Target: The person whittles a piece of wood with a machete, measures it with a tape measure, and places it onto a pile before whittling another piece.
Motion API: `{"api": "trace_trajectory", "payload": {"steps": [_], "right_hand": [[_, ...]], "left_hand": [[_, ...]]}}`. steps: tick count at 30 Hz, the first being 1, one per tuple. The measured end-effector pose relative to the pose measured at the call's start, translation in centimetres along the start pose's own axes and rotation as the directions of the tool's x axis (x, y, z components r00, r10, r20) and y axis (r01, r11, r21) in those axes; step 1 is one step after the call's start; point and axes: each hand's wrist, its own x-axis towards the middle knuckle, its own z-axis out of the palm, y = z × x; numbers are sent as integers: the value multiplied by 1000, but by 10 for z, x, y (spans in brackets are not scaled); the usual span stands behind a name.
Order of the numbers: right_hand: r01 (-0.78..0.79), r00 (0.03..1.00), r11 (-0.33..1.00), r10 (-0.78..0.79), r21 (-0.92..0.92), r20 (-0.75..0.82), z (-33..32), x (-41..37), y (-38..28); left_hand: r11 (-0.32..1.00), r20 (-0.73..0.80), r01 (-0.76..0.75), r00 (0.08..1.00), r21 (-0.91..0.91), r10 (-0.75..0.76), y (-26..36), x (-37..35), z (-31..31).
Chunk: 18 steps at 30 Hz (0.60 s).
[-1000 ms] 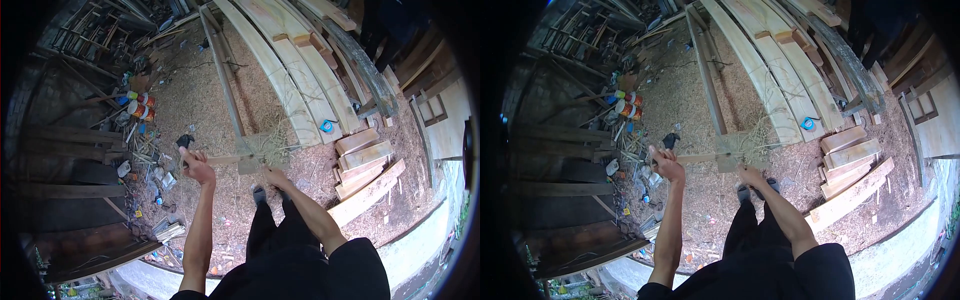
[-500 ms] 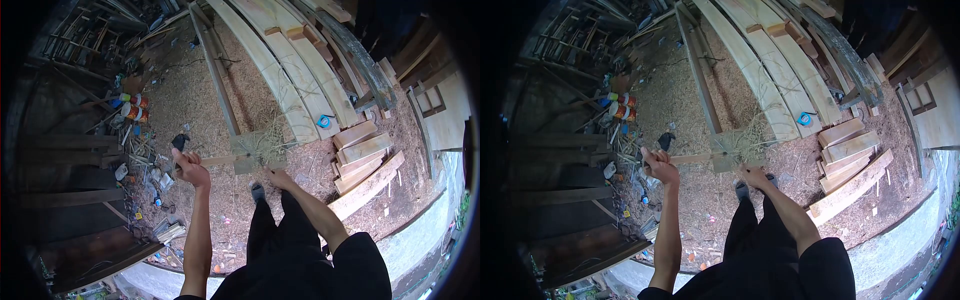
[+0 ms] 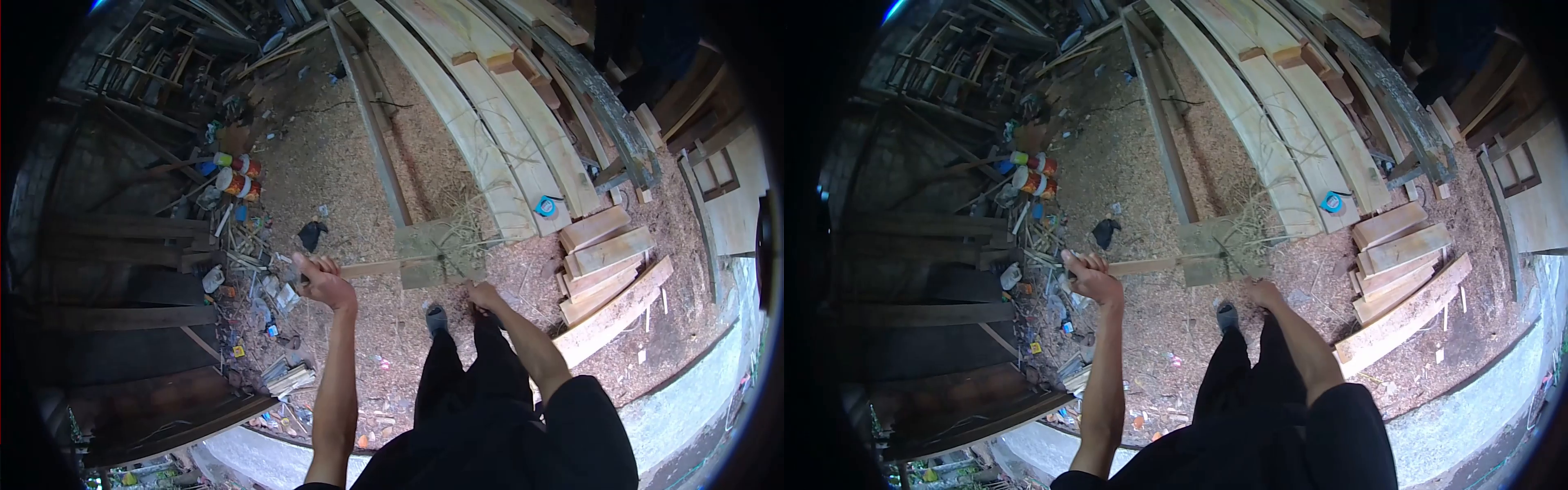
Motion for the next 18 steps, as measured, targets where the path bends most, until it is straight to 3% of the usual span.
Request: {"api": "trace_trajectory", "payload": {"steps": [3,5,9,13,15,16,17,18], "right_hand": [[-61,995,991,50,117,90,-6,-24,-38],[234,972,969,-231,85,-41,4,-43,-69],[558,829,799,-526,223,-189,2,-118,-167],[569,821,796,-533,205,-206,8,-117,-160],[478,857,861,-414,173,-307,26,-80,-116],[191,981,914,-165,357,-103,27,-66,-94],[-135,987,875,76,464,142,25,-54,-73],[-130,988,872,74,471,135,28,-43,-52]], "left_hand": [[999,-74,-7,997,40,10,7,-3,1],[999,-143,-8,990,50,15,7,-3,12],[997,-199,20,980,70,-6,-3,-7,21],[998,-187,-9,982,70,22,-3,-15,22],[998,-193,-32,980,49,41,-1,-13,23],[999,-207,-8,978,44,17,0,-13,20],[999,-217,18,976,38,-10,1,-13,18],[999,-208,17,978,33,-10,1,-15,18]]}}
